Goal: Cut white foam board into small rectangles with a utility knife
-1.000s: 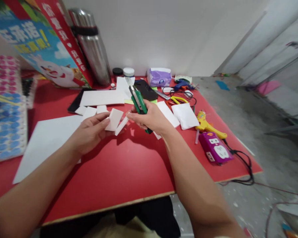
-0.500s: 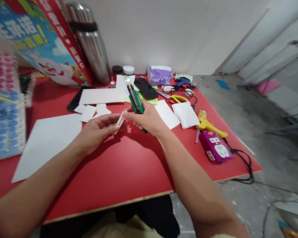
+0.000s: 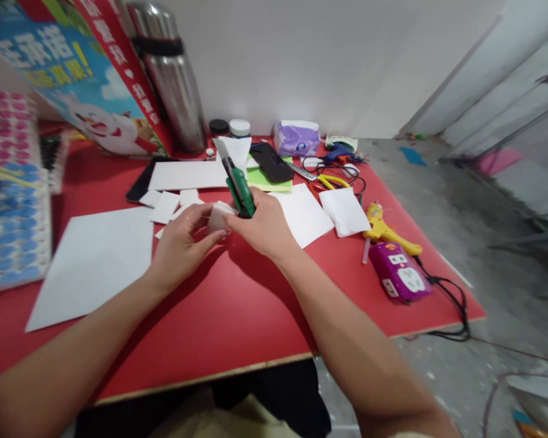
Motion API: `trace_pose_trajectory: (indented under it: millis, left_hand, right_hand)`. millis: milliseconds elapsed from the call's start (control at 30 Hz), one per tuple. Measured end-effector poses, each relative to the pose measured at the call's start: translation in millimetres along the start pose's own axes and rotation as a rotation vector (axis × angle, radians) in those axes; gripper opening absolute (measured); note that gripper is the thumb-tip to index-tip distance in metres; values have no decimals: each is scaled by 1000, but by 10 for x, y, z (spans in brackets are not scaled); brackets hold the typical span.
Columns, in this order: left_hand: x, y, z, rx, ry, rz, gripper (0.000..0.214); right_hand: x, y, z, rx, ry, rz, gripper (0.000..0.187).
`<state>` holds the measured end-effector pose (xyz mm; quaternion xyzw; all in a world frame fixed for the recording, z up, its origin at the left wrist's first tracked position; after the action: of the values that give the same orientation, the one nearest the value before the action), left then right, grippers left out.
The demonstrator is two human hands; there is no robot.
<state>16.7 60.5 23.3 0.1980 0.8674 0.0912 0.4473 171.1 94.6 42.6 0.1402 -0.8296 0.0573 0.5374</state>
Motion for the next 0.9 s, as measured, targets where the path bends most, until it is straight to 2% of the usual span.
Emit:
trace_pose_trajectory:
  millis: [67, 167, 400, 533, 667, 733, 800, 900]
  left_hand:
    - [7, 9, 4, 18, -28, -4, 29]
    - [68, 9, -41, -12, -93, -22, 28]
    - [387, -6, 80, 31, -443, -219, 25]
    - [464, -16, 190, 84, -565, -286, 26]
    - [452, -14, 186, 71, -548, -293, 26]
    - [409, -8, 140, 49, -501, -277, 24]
    - [372, -6, 80, 9, -525, -281, 24]
    - [313, 4, 53, -10, -795, -297, 33]
  right_hand:
    - [77, -11, -25, -19, -122, -86, 19]
    - [102, -3, -31, 19, -174, -157, 21]
    - [-48, 49, 67, 132, -125, -110, 34]
    - [-57, 61, 99, 111, -85, -153, 36]
    - [-17, 63, 86, 56, -108, -185, 34]
    - [-46, 74, 65, 47, -23, -138, 30]
    - [-134, 94, 52, 68, 213, -45, 27]
    - [-265, 122, 77, 151, 625, 97, 33]
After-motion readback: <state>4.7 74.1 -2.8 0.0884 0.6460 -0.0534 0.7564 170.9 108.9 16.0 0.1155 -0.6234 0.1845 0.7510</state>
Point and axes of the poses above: each hand's wrist, its own y-axis towards the middle knuckle, its own z-axis out of the palm, x = y × z, the point moved 8 cm from there along y, towards the middle knuckle, and after that the axes turned 8 degrees about x, right-handed, at the moved point
